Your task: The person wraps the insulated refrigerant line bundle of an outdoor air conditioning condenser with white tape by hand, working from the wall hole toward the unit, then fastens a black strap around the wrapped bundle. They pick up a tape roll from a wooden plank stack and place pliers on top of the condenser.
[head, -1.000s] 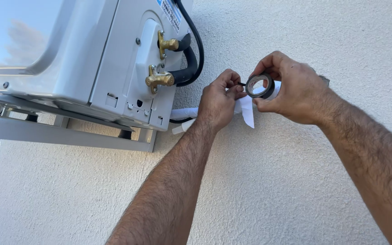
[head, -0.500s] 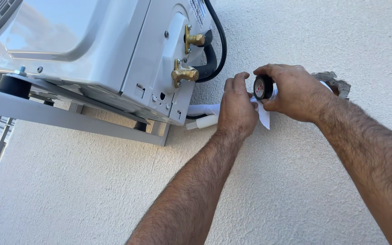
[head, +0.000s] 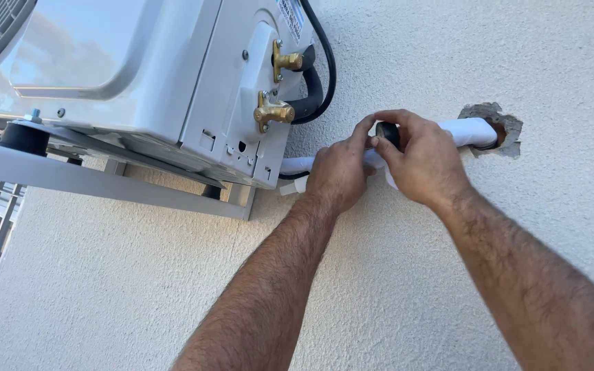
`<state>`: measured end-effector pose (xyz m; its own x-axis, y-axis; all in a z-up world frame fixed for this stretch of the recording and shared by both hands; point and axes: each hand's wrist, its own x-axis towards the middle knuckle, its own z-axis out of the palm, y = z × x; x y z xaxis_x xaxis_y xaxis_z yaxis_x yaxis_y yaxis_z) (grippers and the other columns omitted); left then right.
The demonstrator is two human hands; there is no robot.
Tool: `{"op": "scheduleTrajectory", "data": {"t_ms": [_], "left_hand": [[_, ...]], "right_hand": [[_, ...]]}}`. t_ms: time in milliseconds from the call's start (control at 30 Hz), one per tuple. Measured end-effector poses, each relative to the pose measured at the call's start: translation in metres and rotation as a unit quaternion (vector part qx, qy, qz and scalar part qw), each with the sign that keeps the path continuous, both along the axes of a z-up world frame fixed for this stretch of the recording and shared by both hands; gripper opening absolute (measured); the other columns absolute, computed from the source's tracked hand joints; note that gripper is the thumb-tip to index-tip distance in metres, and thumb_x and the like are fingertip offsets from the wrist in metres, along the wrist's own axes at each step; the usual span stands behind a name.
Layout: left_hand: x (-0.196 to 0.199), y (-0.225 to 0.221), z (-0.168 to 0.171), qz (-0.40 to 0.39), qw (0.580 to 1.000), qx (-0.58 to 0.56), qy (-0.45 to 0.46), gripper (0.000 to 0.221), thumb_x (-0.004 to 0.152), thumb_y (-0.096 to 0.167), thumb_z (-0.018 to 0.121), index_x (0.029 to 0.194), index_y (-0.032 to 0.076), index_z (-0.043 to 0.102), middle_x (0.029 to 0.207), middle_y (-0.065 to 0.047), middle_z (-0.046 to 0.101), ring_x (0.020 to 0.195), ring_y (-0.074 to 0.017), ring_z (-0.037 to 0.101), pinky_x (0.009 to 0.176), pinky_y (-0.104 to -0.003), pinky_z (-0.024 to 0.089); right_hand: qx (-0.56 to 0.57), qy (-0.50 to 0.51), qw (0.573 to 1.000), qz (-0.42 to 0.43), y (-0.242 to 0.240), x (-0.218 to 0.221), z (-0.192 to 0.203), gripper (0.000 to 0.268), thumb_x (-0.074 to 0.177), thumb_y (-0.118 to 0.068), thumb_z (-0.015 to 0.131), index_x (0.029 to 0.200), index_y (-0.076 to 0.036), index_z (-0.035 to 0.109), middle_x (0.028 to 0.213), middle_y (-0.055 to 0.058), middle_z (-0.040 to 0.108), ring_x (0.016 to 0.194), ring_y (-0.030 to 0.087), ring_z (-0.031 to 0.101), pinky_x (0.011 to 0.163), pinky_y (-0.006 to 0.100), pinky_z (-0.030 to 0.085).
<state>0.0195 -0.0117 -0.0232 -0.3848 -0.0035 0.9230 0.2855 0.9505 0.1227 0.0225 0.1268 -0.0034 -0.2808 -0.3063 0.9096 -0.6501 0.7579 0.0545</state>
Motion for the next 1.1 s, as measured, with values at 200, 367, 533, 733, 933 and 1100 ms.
{"op": "scheduleTrajectory", "data": {"t_ms": [200, 367, 533, 733, 933, 1100], "left_hand": [[-0.025, -0.007, -0.001, -0.046, 0.996, -0.013, 0.076, 0.038, 0.100, 0.015, 0.061, 0.136, 0.021, 0.052, 0.126, -0.005, 0.070, 0.121, -0.0240, 0.066, 0.108, -0.044, 0.050], [-0.035, -0.012, -0.004, -0.045, 0.985, -0.068, 0.152, 0.037, 0.093, 0.012, 0.064, 0.130, 0.018, 0.060, 0.124, -0.003, 0.071, 0.120, -0.0252, 0.066, 0.105, -0.044, 0.053], [-0.011, -0.007, -0.002, -0.040, 0.992, -0.078, 0.093, 0.043, 0.098, 0.037, 0.064, 0.135, 0.016, 0.060, 0.126, -0.006, 0.068, 0.119, -0.0240, 0.066, 0.105, -0.043, 0.051], [0.001, 0.004, 0.000, 0.017, 0.998, -0.063, 0.027, 0.071, 0.085, 0.066, 0.066, 0.136, 0.017, 0.058, 0.129, -0.003, 0.064, 0.121, -0.0185, 0.063, 0.103, -0.043, 0.053], [0.001, 0.006, 0.000, 0.021, 0.998, -0.053, 0.019, 0.074, 0.083, 0.067, 0.066, 0.137, 0.017, 0.057, 0.131, -0.004, 0.063, 0.123, -0.0180, 0.062, 0.106, -0.042, 0.052], [-0.004, 0.004, -0.001, 0.031, 0.997, -0.065, 0.042, 0.075, 0.082, 0.068, 0.068, 0.135, 0.016, 0.058, 0.134, -0.005, 0.061, 0.127, -0.0196, 0.058, 0.106, -0.044, 0.049]], "right_hand": [[-0.240, -0.100, 0.902, 0.344, 0.006, -0.056, -0.039, 0.039, 0.105, -0.035, 0.058, 0.124, -0.001, 0.062, 0.086, 0.008, 0.075, 0.080, 0.010, 0.069, 0.076, 0.028, 0.056], [-0.307, -0.144, 0.888, 0.309, 0.008, -0.071, -0.071, 0.036, 0.102, -0.033, 0.066, 0.105, 0.003, 0.069, 0.074, 0.006, 0.073, 0.065, 0.010, 0.066, 0.061, 0.026, 0.052], [-0.327, -0.174, 0.905, 0.208, 0.000, -0.019, -0.075, 0.035, 0.097, -0.033, 0.068, 0.117, -0.005, 0.062, 0.072, 0.004, 0.075, 0.067, 0.012, 0.071, 0.059, 0.028, 0.052], [-0.306, -0.127, 0.880, 0.340, 0.008, -0.059, -0.090, 0.041, 0.098, -0.028, 0.063, 0.126, -0.005, 0.044, 0.080, 0.005, 0.076, 0.076, 0.009, 0.073, 0.064, 0.022, 0.056], [-0.305, -0.163, 0.877, 0.334, 0.019, -0.057, -0.108, 0.030, 0.105, -0.028, 0.055, 0.125, -0.007, 0.047, 0.077, 0.009, 0.073, 0.066, 0.011, 0.064, 0.056, 0.023, 0.047], [-0.338, -0.168, 0.860, 0.344, 0.024, -0.057, -0.141, 0.026, 0.104, -0.024, 0.051, 0.120, -0.005, 0.047, 0.079, 0.008, 0.075, 0.067, 0.010, 0.066, 0.051, 0.023, 0.044]]}}
